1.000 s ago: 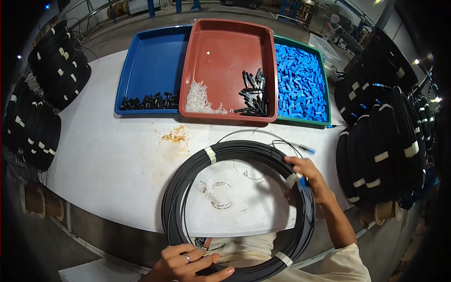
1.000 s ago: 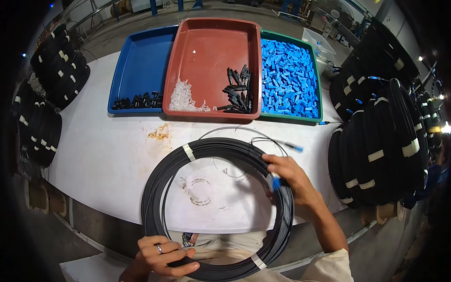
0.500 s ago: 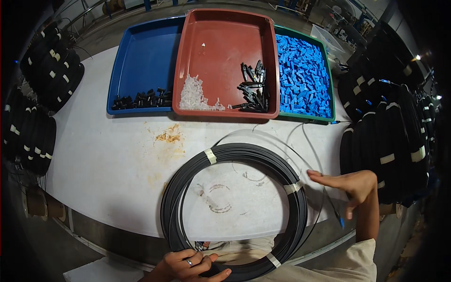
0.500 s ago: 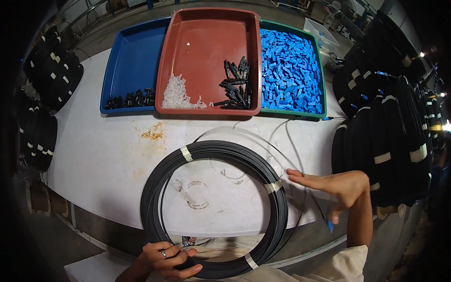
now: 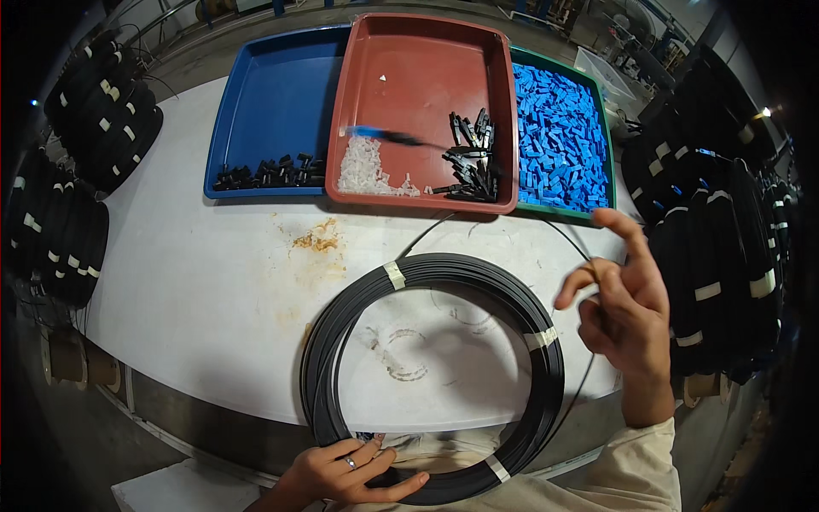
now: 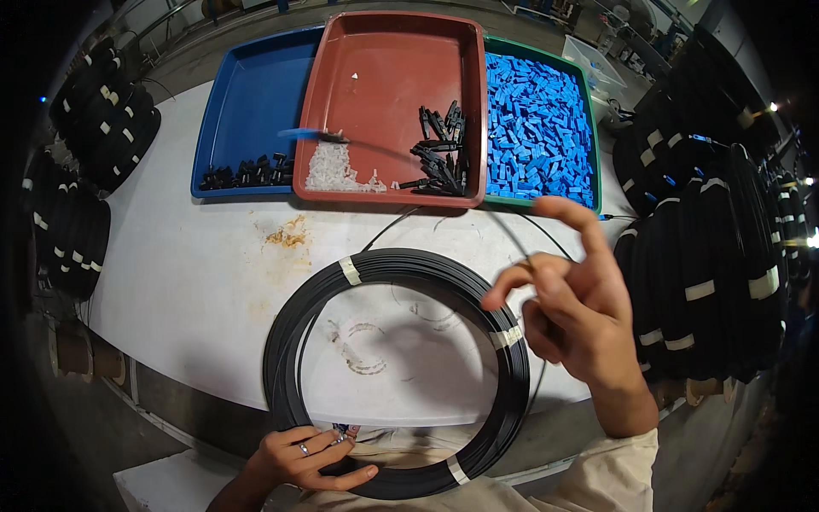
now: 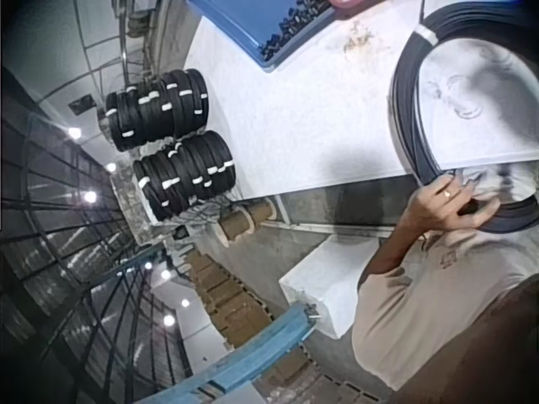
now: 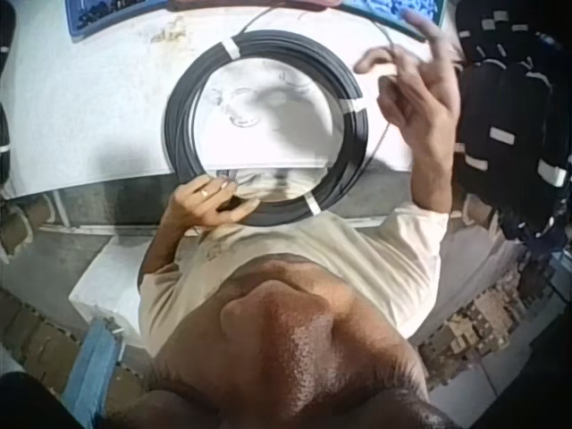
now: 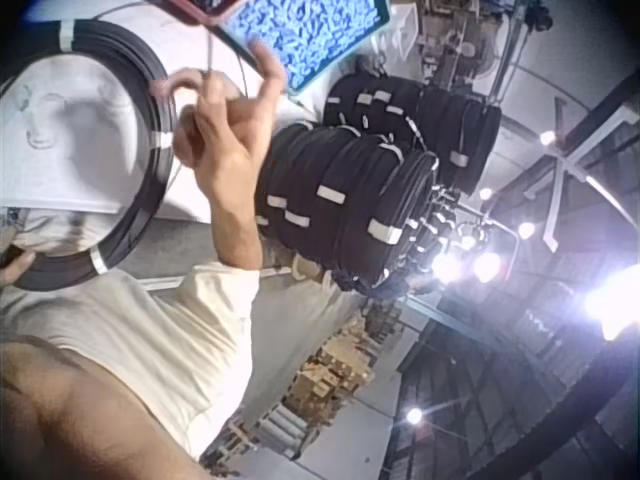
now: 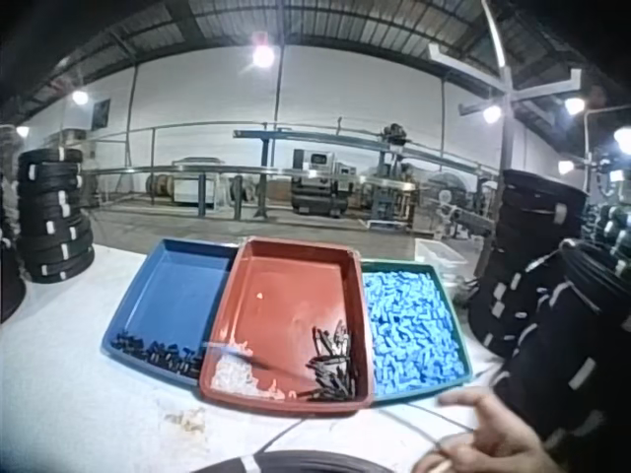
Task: The person attaches connector components and caps onto the ends of coiled cables by hand and stacks the assembled cables onto a pile.
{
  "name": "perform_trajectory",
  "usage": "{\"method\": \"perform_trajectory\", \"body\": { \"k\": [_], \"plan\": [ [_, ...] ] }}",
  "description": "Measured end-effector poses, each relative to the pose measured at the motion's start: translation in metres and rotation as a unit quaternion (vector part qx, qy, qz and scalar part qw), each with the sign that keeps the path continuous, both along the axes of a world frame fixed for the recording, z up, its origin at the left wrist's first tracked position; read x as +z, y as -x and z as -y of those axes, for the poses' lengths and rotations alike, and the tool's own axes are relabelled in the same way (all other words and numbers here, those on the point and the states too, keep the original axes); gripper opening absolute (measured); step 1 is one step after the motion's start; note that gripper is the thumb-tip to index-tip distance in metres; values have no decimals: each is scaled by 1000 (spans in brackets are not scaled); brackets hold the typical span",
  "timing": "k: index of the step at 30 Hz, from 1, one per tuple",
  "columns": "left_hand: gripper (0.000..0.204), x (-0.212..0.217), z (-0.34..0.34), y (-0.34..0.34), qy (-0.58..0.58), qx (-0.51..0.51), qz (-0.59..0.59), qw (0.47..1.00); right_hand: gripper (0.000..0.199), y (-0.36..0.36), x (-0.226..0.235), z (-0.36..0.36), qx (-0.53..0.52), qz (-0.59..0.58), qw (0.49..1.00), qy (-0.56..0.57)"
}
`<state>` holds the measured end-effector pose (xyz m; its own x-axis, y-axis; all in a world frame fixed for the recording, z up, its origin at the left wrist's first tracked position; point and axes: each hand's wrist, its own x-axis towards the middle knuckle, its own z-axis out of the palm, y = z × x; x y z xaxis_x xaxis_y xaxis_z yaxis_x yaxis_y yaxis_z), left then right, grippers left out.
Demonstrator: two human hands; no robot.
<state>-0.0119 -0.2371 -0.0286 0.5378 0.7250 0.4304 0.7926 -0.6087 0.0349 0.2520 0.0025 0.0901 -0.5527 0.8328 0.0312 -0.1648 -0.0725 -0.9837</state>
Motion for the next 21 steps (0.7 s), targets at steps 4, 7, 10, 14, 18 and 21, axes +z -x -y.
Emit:
{"method": "perform_trajectory", "body": {
  "k": [4, 7, 10, 14, 18, 21],
  "plan": [
    [63, 28, -7, 5, 14, -66, 72, 995, 21, 21, -4, -17, 44, 58, 997, -11],
    [56, 35, 3, 13, -141, 64, 40, 987, 15, 37, -18, -21, 107, 75, 991, 15],
    [73, 69, -39, 38, -66, 181, 51, 980, 14, 53, -24, -22, 147, 76, 986, 9],
    [76, 49, -129, 55, 58, 74, 217, 972, 13, 49, -37, -37, 182, 144, 973, 19],
    [64, 25, -157, 70, 212, 38, 192, 957, 13, 60, -55, -52, 187, 233, 937, -183],
    [64, 26, -159, 63, 249, 85, 285, 922, 16, 76, -56, -65, 119, 289, 892, -328]
  ]
}}
